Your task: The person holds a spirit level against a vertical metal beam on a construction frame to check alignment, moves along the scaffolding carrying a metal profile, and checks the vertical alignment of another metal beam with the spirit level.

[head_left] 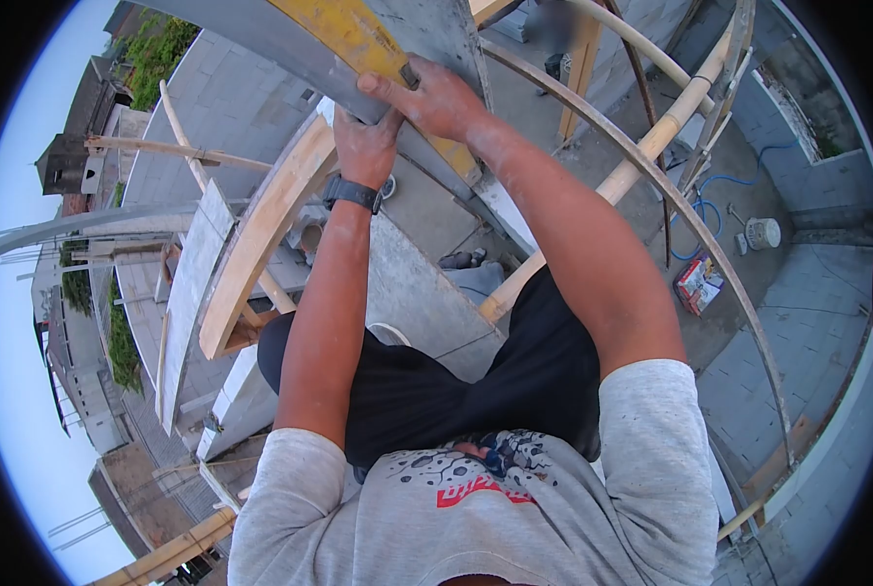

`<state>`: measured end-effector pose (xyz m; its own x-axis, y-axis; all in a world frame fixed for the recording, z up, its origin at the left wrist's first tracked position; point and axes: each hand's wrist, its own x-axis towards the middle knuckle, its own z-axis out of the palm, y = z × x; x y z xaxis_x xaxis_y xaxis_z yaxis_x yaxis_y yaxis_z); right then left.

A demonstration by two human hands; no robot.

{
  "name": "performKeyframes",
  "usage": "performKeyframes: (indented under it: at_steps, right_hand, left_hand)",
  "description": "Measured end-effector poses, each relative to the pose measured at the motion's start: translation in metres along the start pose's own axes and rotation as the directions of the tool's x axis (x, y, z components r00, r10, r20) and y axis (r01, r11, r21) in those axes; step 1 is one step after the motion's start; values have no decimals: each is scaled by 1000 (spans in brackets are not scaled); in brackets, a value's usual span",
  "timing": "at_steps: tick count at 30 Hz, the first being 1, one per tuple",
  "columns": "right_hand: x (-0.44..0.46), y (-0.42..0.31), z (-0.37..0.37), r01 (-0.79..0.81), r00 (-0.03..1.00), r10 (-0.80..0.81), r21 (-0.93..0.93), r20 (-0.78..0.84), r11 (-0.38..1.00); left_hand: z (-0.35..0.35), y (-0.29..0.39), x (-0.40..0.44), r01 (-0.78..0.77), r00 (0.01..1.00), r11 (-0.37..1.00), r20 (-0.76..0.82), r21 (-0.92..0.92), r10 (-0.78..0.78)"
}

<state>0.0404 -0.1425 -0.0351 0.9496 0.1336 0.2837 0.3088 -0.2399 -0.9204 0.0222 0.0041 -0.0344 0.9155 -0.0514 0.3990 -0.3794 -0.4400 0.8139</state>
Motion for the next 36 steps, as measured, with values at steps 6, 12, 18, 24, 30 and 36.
performKeyframes:
  at_steps: [6, 12, 18, 24, 30, 36]
  right_hand:
    - [-1, 0, 1, -6, 1000, 6, -4, 3, 1000]
    - [-1, -3, -2, -16, 1000, 16, -9, 17, 1000]
    - [-1, -2, -1, -12, 1000, 12, -26, 11, 1000]
    - [-1, -2, -1, -25, 999, 25, -33, 21, 999]
    - [-2, -6, -4, -33, 999, 34, -22, 42, 999]
    - [-2, -7, -5, -42, 998, 43, -25, 55, 999]
  left_hand:
    - [1, -1, -2, 21, 1000, 998, 6, -54, -20]
    - [2, -6, 0, 5, 1000, 995, -1, -103, -5]
    - [2, -7, 0, -9, 1000, 997, -6, -72, 8]
    - [4, 1, -2, 50, 999, 990, -2, -133, -51]
    - [1, 4, -2, 18, 1000, 997, 5, -71, -18]
    - [2, -1, -2, 30, 1000, 995, 2, -98, -30]
